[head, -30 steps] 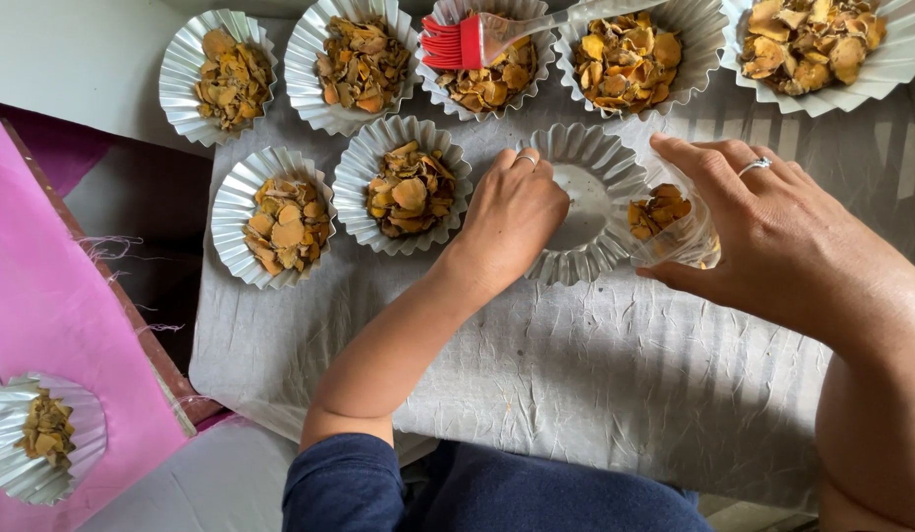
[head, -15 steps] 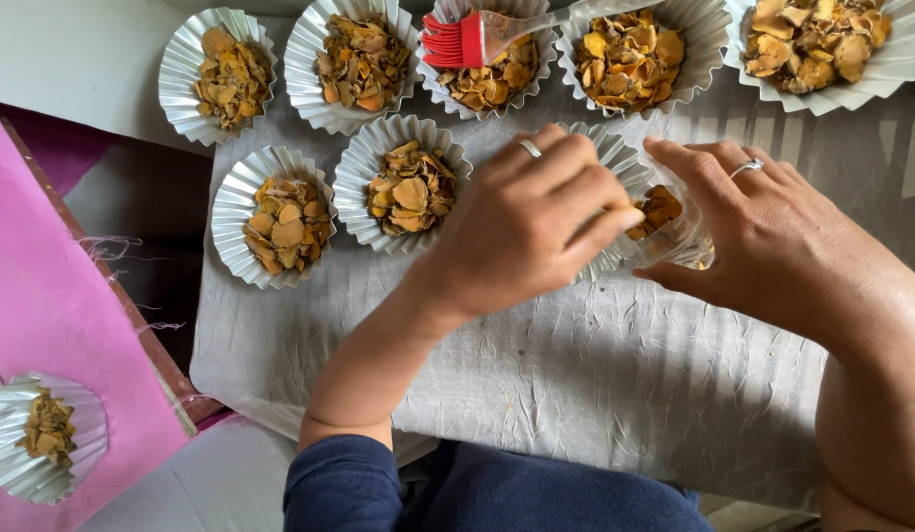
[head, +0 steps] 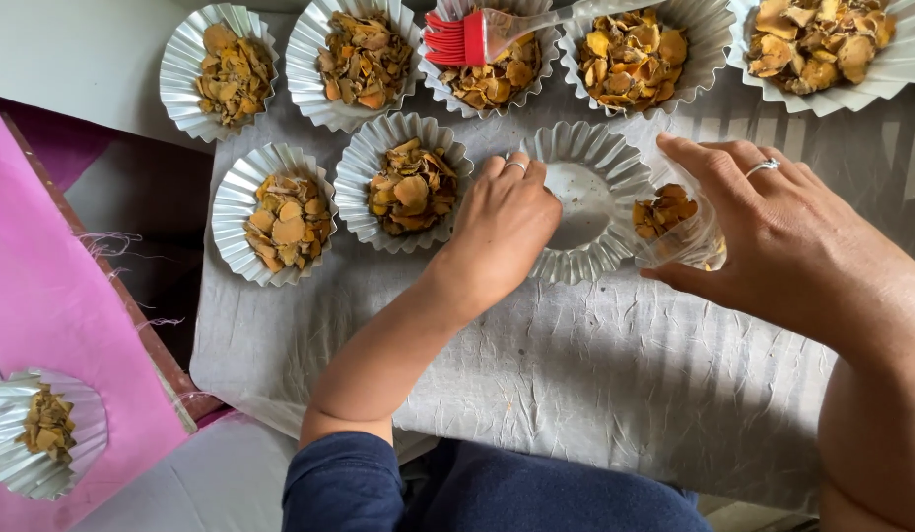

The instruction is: Filling small foil cups with dried tea leaves using a plastic container and a brush for adjustment.

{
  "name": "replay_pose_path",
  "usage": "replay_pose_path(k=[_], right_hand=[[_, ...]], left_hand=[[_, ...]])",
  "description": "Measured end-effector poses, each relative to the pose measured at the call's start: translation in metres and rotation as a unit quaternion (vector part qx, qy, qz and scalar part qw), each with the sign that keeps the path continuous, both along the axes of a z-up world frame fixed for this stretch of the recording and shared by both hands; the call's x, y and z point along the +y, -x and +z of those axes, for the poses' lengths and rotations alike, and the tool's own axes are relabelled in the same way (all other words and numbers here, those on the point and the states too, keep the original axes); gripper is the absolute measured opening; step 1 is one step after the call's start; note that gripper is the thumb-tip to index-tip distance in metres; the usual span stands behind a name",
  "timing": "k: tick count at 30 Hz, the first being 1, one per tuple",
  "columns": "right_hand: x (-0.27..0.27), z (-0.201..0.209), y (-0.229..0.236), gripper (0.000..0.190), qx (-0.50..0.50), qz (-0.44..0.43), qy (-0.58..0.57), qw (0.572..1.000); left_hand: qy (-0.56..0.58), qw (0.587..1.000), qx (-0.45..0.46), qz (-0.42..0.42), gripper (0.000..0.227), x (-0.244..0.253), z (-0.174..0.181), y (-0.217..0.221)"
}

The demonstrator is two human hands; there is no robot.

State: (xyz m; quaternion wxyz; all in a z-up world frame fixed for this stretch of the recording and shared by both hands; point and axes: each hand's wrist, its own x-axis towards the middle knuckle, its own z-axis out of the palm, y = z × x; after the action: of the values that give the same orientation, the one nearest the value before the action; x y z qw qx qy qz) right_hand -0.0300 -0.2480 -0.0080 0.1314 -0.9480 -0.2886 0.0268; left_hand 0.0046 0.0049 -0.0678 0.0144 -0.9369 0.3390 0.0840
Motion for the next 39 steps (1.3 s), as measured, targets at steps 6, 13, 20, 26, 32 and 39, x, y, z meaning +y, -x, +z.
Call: replay_pose_path(k=[6, 13, 20, 26, 32, 39], right_hand=[[-0.001, 0.001, 0.001, 0.111, 0.002, -0.013, 0.040, 0.999], [0.002, 0.003, -0.001, 0.111, 0.024, -0.010, 0.020, 0.999], [0.005, 0.004, -0.003, 0.114, 0.077, -0.022, 0.041, 0.996], [0.006, 0.005, -0.003, 0.113, 0.068, -0.020, 0.034, 0.997], [0.013, 0.008, -0.002, 0.112, 0.098, -0.030, 0.026, 0.994], [0.015, 0.009, 0.004, 0.114, 0.023, 0.002, -0.028, 0.999]], left_hand=[[0.071, 0.997, -0.005, 0.036, 0.051, -0.002, -0.042, 0.005], [0.040, 0.999, -0.007, -0.007, 0.020, 0.001, -0.033, -0.014], [0.066, 0.998, 0.010, 0.017, 0.023, -0.001, -0.040, -0.011], [0.031, 0.999, -0.006, 0.016, 0.012, -0.004, -0.009, -0.014], [0.285, 0.946, -0.121, -0.094, 0.008, 0.007, 0.062, 0.002], [0.365, 0.910, -0.151, -0.123, 0.015, 0.001, 0.080, 0.011]])
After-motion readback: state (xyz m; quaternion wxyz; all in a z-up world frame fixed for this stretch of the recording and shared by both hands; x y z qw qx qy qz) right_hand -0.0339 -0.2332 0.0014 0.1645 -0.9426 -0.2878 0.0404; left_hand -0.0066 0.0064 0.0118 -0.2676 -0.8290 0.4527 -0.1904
